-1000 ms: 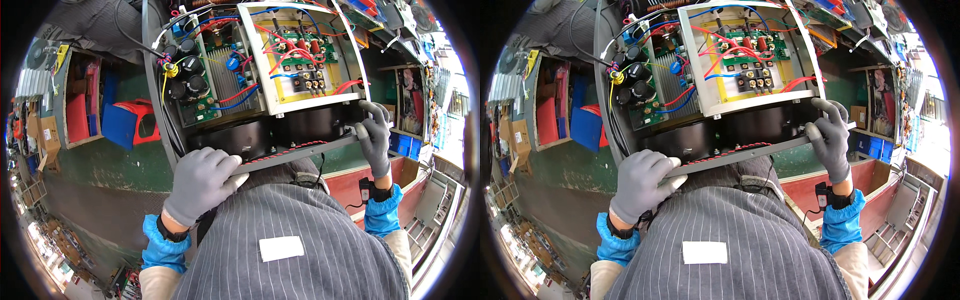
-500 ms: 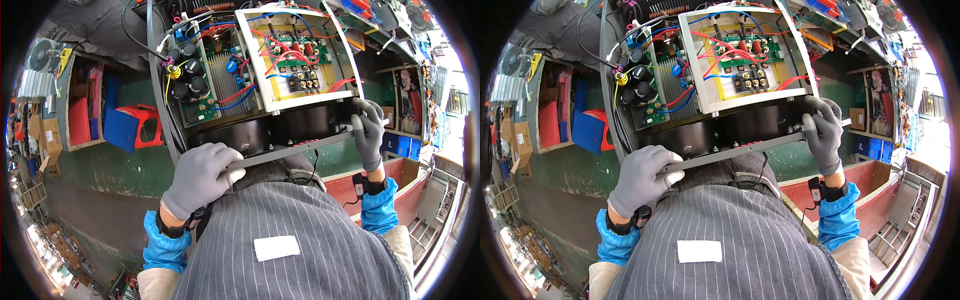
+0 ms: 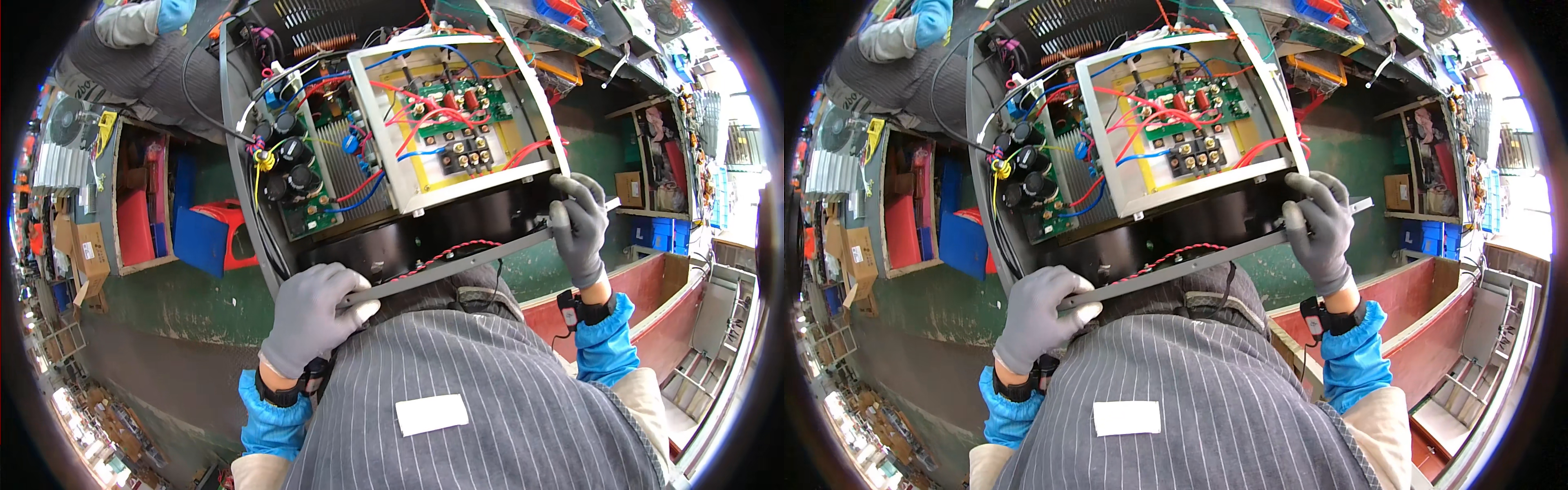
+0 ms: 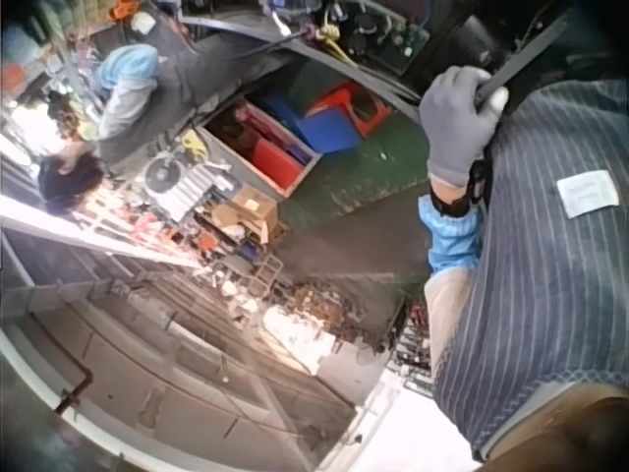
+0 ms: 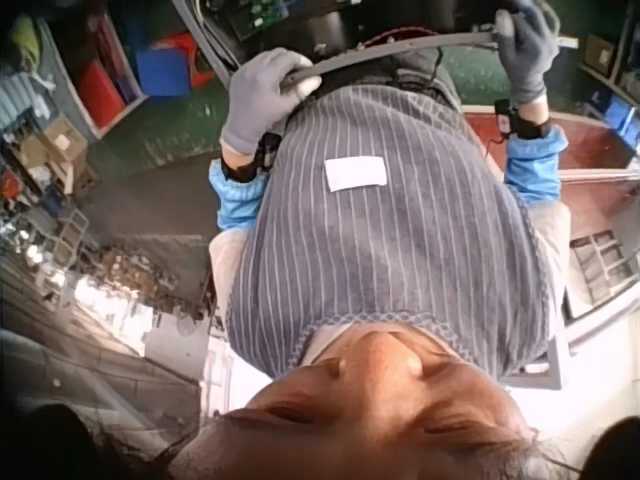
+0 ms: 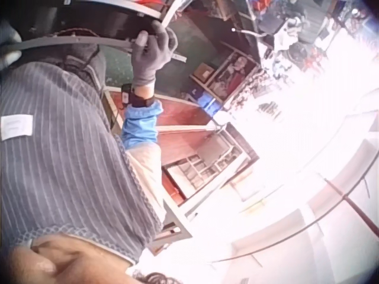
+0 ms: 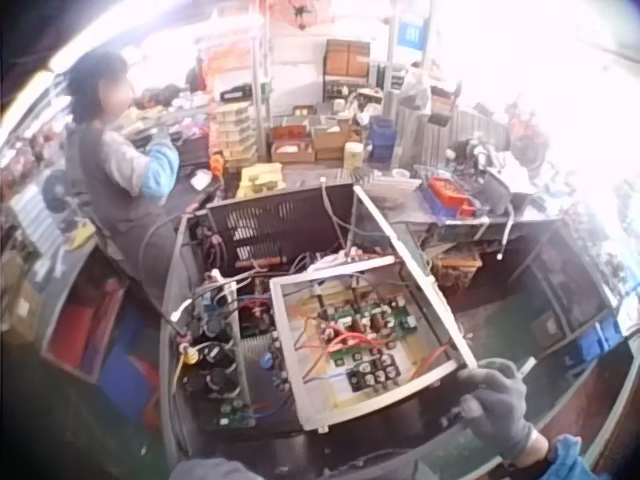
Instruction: Assemble an electrical inverter or power supply unit by connecting internal wiring and using a pneumatic screwdriver.
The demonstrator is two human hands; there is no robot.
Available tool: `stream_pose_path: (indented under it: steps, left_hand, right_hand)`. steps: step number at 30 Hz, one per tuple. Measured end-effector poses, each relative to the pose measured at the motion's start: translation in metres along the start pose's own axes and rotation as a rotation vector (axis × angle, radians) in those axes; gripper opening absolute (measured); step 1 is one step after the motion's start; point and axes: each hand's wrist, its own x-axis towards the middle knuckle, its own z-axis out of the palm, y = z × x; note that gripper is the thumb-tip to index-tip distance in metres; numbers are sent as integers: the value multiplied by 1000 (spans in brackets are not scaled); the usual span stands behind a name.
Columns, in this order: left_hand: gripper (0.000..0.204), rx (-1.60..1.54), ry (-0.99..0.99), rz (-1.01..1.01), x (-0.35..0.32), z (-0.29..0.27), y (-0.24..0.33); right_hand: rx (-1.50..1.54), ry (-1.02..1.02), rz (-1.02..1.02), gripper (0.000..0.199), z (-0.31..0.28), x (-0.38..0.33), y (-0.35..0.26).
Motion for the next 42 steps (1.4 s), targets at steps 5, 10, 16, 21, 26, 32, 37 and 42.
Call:
stream_pose_path:
  steps: [5, 10, 16, 21, 26, 32, 37, 42]
  left_hand:
    - [33, 35, 18, 2, 0, 4, 2]
    - [35, 72, 30, -25, 3, 6, 8]
    - [36, 139, 26, -53, 6, 9, 12]
    - [37, 169, 47, -78, 5, 12, 15]
    - [38, 181, 129, 36, 6, 11, 14]
    - [24, 70, 440, -46, -5, 8, 3]
    - [13, 85, 424, -37, -1, 5, 1]
    - [17, 38, 246, -54, 2, 0, 2]
  right_hand:
    - [0, 45, 9, 5, 4, -6, 4]
    - [4, 69, -3, 4, 1, -6, 8]
    - [23, 66, 9, 7, 0, -8, 11]
    - [32, 69, 4, 8, 0, -8, 11]
    - [104, 118, 199, 26, 3, -5, 7]
    - [58, -66, 382, 54, -3, 14, 1]
    - [72, -243, 456, 49, -4, 25, 8]
    - [154, -275, 489, 46, -3, 32, 10]
